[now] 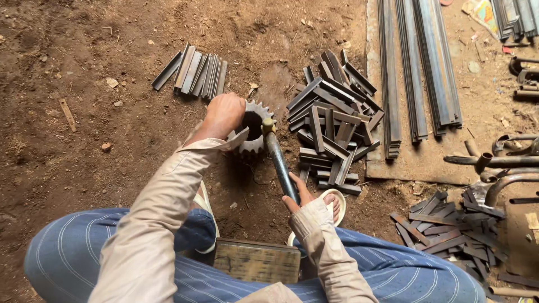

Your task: The person sits on the ground and uses a hammer to repeatedly strike a metal gear-like object, adjusting its position between strikes. The person handles short metal bars and a hammer while working on the gear.

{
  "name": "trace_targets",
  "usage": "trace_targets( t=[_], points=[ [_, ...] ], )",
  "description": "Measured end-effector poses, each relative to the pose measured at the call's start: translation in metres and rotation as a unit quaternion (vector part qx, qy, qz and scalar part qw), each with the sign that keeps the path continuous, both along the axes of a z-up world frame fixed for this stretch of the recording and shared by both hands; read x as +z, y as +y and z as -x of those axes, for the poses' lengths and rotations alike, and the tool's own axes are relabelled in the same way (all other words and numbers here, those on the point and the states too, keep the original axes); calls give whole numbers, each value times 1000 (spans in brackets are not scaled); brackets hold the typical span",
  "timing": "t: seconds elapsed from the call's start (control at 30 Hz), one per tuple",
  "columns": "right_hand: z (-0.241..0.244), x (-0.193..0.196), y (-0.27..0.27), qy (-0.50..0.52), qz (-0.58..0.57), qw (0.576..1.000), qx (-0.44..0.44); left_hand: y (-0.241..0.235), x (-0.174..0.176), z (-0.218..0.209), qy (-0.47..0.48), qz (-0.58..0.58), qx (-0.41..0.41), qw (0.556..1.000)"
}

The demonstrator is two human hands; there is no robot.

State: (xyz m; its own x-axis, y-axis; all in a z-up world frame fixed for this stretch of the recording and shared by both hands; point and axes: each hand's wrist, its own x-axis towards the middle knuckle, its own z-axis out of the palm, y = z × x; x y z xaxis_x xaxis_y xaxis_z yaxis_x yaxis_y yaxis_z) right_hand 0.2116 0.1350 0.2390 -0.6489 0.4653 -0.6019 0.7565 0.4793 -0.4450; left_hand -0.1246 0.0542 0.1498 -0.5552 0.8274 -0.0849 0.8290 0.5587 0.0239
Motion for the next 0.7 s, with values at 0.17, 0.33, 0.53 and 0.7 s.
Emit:
trace_targets(
  t=[0.17,0.33,0.53,0.7],
  points=[
    [0,-7,3,43,73,995,-46,4,-24,-2,-68,-79,62,993],
    [0,-15,5,63,62,996,-17,5,-66,-12,-169,-276,84,942],
    [-6,-29,5,1,8,1000,22,-19,-104,-50,-406,-284,212,842],
    [-5,-69,7,120,139,981,-55,-33,-124,-68,-417,-331,287,796]
  ],
)
